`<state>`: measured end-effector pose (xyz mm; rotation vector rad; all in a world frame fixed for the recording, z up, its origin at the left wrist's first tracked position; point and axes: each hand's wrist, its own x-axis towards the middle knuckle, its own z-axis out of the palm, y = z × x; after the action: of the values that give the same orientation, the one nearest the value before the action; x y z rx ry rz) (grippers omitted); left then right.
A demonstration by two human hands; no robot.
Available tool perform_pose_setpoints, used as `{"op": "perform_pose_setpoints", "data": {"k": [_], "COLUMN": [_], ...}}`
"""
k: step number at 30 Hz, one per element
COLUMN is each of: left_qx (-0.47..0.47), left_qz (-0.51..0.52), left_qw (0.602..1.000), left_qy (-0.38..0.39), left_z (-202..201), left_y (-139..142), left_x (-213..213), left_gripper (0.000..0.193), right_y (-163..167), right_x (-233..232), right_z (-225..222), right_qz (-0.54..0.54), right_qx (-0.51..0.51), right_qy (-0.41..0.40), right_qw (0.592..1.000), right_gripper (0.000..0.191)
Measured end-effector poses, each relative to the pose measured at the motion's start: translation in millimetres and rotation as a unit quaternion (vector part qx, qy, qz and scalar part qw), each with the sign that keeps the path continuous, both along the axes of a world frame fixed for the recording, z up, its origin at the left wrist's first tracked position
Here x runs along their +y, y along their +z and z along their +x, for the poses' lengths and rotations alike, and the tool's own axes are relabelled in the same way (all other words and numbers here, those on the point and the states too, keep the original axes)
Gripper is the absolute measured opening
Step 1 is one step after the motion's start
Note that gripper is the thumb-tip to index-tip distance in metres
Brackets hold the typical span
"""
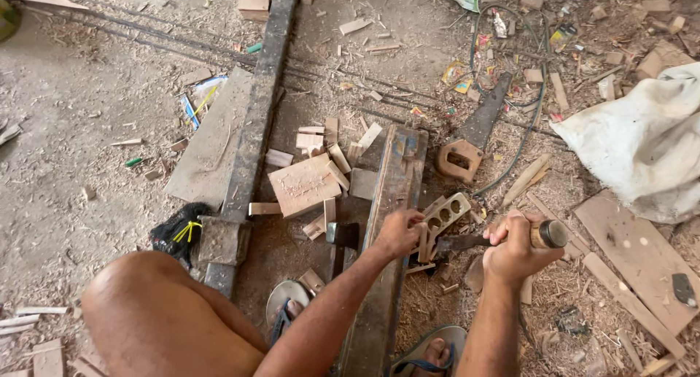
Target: The person sits on the floor of a woodworking shop and shapes small wooden pieces, holding each piece against a metal rail while cutting and trimming it with a chisel, striking or pressing the chisel with a mallet held in the other hand. Shaped pieces are set down among a pile of similar wooden pieces on the floor.
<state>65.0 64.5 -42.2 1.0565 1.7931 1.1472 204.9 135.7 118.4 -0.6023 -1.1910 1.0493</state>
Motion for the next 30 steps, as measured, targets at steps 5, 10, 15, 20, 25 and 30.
{"op": "perform_pose_setpoints", "data": {"k": [5, 10, 15, 20, 25, 30], "left_qx": [0.140, 0.152, 0.126, 0.135, 0.117, 0.103], "left_qz": [-0.208, -0.235, -0.174, 0.044, 0.117, 0.106], "left_qw": [0.928, 0.899, 0.918, 0.954, 0.979, 0.987], "left_qy": [0.274, 0.337, 0.333, 0.265, 0.120, 0.066], "left_z": [-71.6, -112.0, -113.6, -109.9, -81.5, -52.2], "left_y": [-9.2, -21.5, -24.4, -3.4, 25.8, 33.1], "left_x": [-46.3, -83.9, -84.3, -72.1, -50.5, -59.4], "left_gripper": [0.035, 0.037, 0.032, 0.023, 0.014, 0.015], "right_y": [-4.9, -10.1, -11.8, -4.3, 9.7, 17.3], "right_x": [-5.1, -9.1, -16.6, -24.8, -27.4, -29.4], "right_z": [-8.1, -23.1, -38.3, -41.6, -36.8, -40.1], "right_qz": [-0.004, -0.017, 0.000, -0.036, -0.029, 0.045], "right_qx": [-0.005, -0.012, 0.002, 0.014, 0.044, 0.028], "right_qy": [0.019, 0.037, 0.048, 0.062, 0.056, 0.038], "right_qw": [1.000, 0.999, 0.999, 0.997, 0.997, 0.998], "right_gripper": [0.015, 0.016, 0.019, 0.016, 0.016, 0.021]}}
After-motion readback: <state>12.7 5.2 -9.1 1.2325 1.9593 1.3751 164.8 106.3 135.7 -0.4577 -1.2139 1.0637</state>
